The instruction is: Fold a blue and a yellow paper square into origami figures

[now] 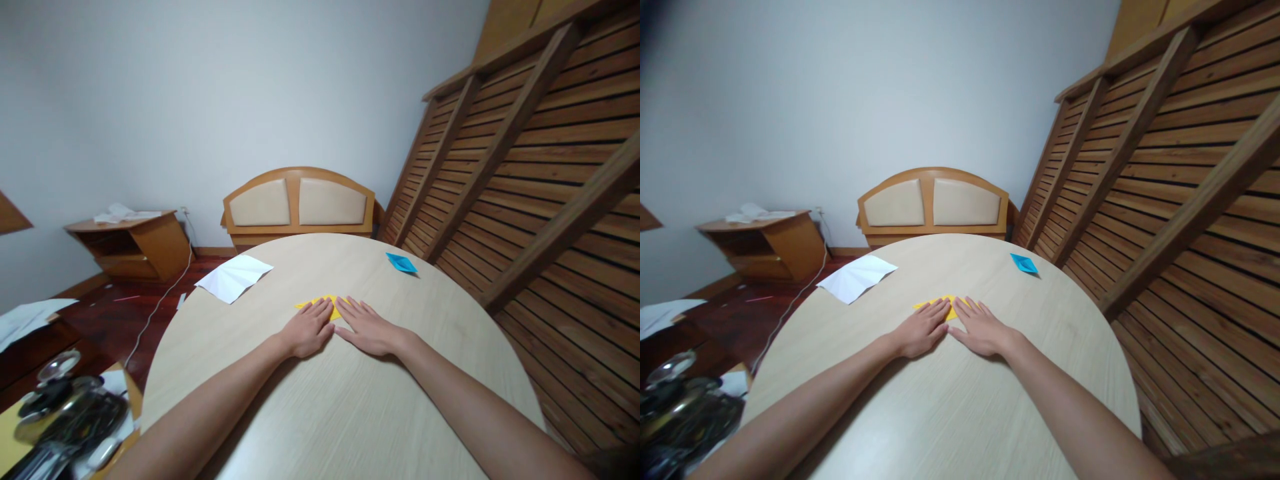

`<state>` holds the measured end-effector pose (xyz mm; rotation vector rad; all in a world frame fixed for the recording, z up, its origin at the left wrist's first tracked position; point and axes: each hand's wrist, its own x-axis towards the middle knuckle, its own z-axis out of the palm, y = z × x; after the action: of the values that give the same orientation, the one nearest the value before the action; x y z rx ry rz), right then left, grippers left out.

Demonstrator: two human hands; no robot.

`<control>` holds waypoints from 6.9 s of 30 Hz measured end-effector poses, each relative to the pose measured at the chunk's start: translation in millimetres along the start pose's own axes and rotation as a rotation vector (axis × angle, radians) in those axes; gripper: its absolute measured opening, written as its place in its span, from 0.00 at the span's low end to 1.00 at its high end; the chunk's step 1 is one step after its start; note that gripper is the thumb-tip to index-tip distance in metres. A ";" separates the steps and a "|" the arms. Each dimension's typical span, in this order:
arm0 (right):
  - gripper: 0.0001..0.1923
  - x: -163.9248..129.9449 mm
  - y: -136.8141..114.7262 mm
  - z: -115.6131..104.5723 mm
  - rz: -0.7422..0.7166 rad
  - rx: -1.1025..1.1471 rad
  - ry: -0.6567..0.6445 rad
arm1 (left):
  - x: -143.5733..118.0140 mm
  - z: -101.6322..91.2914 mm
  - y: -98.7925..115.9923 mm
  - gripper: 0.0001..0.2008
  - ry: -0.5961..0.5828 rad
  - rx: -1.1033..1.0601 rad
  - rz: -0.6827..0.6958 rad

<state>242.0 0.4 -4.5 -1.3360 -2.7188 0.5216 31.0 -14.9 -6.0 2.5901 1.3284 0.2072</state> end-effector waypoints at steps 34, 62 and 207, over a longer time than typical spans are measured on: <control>0.21 4.9 24.8 -10.8 -0.243 -0.015 0.291 | -0.2 1.8 -14.4 0.19 0.267 -0.005 0.174; 0.15 2.6 14.2 -14.3 -0.316 0.015 0.299 | 0.9 -3.3 -29.6 0.15 0.223 -0.020 0.288; 0.11 2.7 16.9 -14.4 -0.352 0.042 0.306 | -3.0 -7.8 -12.8 0.11 0.246 -0.028 0.102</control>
<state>256.1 16.0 3.2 -0.8176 -2.5833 0.3103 17.5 -9.1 -1.9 2.6787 1.2566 0.5744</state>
